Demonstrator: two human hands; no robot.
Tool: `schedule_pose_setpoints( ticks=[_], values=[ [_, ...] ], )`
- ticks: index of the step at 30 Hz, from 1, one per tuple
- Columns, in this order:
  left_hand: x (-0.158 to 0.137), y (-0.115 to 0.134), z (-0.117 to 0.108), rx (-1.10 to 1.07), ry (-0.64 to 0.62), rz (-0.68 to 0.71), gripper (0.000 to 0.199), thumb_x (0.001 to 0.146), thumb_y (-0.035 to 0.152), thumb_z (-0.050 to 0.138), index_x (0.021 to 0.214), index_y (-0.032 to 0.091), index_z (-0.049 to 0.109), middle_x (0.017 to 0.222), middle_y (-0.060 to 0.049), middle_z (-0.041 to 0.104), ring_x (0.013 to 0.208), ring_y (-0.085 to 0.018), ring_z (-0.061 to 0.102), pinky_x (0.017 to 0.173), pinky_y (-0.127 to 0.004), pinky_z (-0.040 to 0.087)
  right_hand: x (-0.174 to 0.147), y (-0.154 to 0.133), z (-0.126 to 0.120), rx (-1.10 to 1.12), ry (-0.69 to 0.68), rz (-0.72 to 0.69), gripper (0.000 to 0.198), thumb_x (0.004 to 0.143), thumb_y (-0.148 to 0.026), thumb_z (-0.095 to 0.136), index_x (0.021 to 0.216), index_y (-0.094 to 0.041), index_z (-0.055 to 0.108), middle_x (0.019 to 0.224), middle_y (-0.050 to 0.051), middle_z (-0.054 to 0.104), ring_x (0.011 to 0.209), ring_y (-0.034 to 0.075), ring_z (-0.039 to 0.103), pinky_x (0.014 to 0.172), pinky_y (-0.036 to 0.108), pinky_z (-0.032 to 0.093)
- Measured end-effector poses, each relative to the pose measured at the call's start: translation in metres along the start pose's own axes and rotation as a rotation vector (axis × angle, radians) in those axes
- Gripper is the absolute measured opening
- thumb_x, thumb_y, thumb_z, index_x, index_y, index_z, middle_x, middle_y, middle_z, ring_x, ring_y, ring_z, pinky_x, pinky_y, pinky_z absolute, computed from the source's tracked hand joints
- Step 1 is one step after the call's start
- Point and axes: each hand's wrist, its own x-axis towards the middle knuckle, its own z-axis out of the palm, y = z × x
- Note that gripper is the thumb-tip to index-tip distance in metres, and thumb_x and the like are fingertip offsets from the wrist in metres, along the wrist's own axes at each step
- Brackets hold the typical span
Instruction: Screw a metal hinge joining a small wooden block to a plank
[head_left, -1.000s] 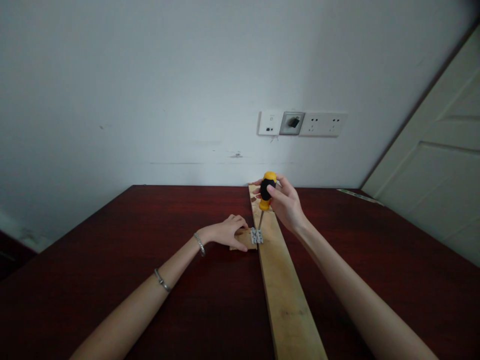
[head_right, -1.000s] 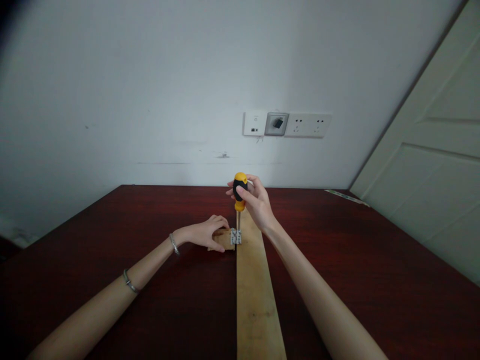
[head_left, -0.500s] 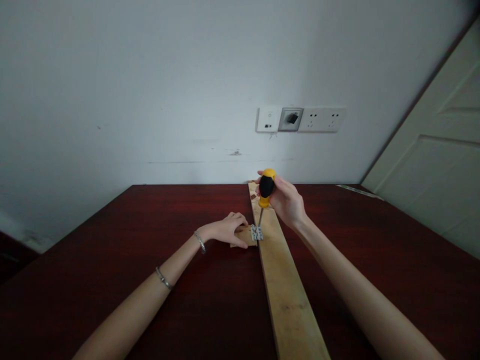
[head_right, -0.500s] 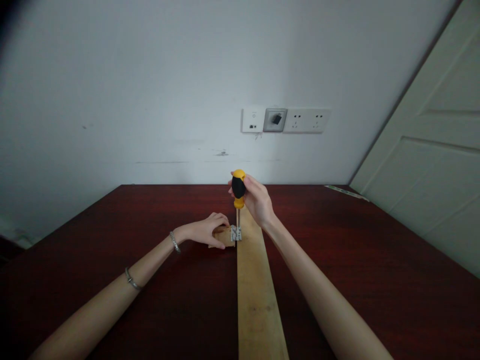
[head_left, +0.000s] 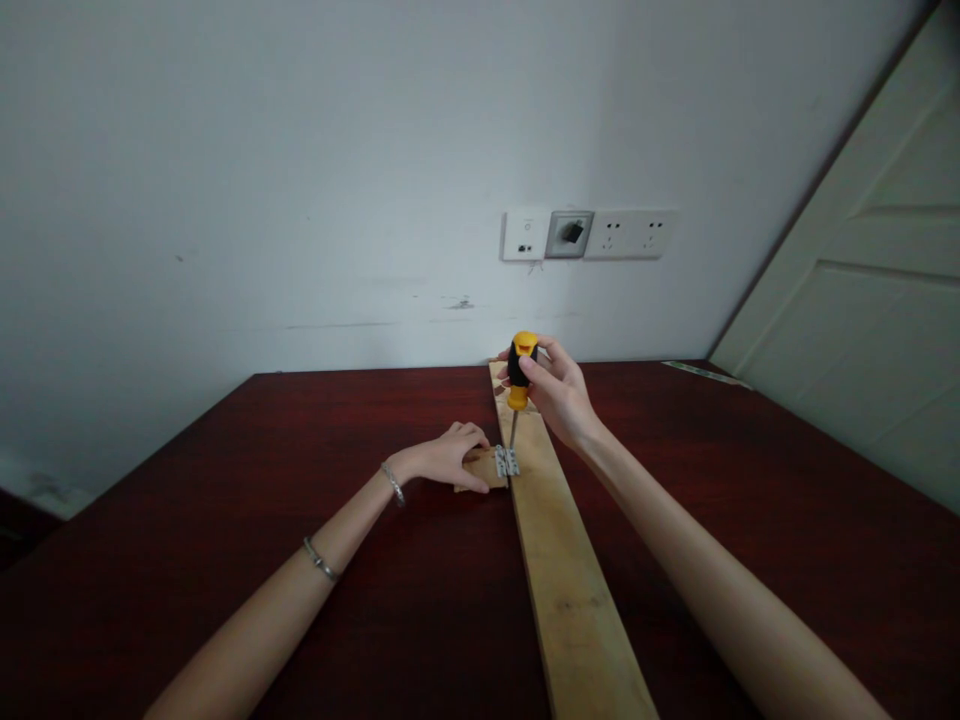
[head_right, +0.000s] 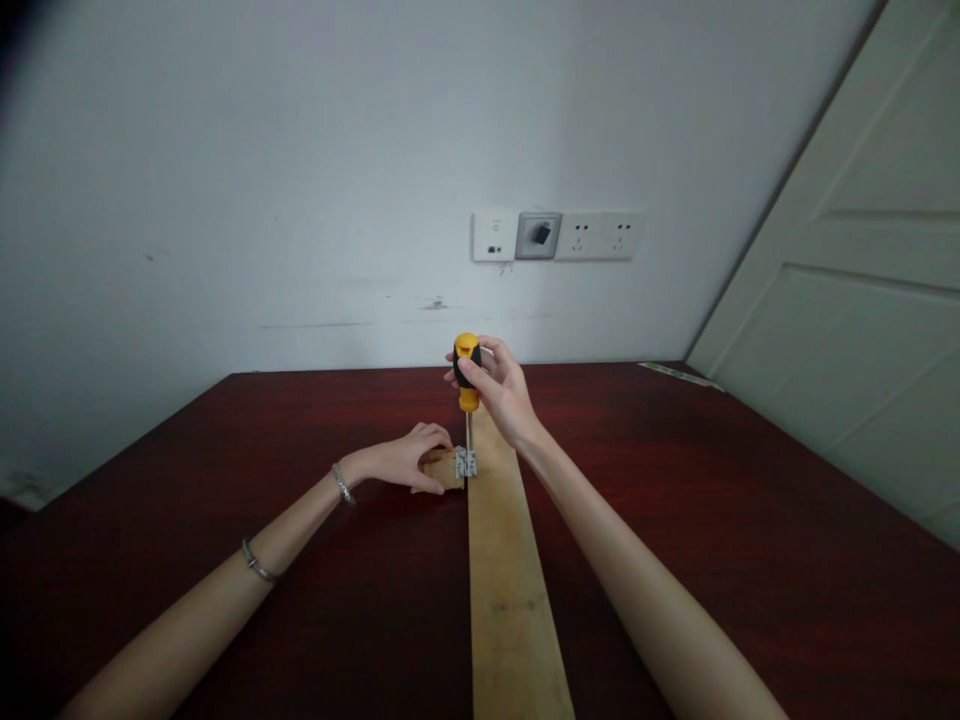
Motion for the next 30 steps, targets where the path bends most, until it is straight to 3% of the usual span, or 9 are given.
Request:
schedule_pose_setpoints(
  ticks=[10,16,21,30],
  values=[
    [0.000,0.001,-0.001,-0.005,-0.012,-0.008,0.060,0.066,0.052,0.072,0.112,0.020,0.052,0.116,-0.006,0.048,0.108,-0.025,0.040,0.092,-0.035,0.037,-0.001,-0.005,-0.001,0.066,-0.053,0.038,0.028,0.079,-0.038,0.060,0.101,-0.022,0.064,0.093,0.004,0.064,0.075,0.016,0.058,0.072,0.033,0.050],
    [0.001,0.000,0.000,-0.012,-0.007,-0.005,0.059,0.065,0.052,0.073,0.111,0.021,0.053,0.114,-0.005,0.048,0.108,-0.025,0.041,0.091,-0.035,0.038,0.001,0.003,-0.004,-0.038,-0.006,-0.020,0.028,0.076,-0.034,0.071,0.098,-0.026,0.055,0.103,0.001,0.065,0.081,0.014,0.063,0.075,0.032,0.052],
    [0.001,0.000,0.000,-0.010,-0.007,-0.007,0.059,0.065,0.053,0.073,0.111,0.021,0.053,0.114,-0.005,0.048,0.108,-0.025,0.041,0.091,-0.035,0.038,0.002,0.004,-0.003,-0.096,-0.005,-0.067,0.030,0.077,-0.034,0.070,0.100,-0.026,0.051,0.096,0.000,0.065,0.074,0.012,0.061,0.073,0.031,0.051],
    [0.000,-0.001,0.000,-0.002,-0.007,0.008,0.061,0.066,0.054,0.072,0.113,0.019,0.053,0.115,-0.007,0.048,0.108,-0.025,0.041,0.091,-0.036,0.038,0.001,-0.003,0.000,0.031,-0.006,0.030,0.027,0.079,-0.039,0.063,0.101,-0.023,0.060,0.093,0.002,0.061,0.075,0.013,0.059,0.070,0.029,0.050]
  ],
)
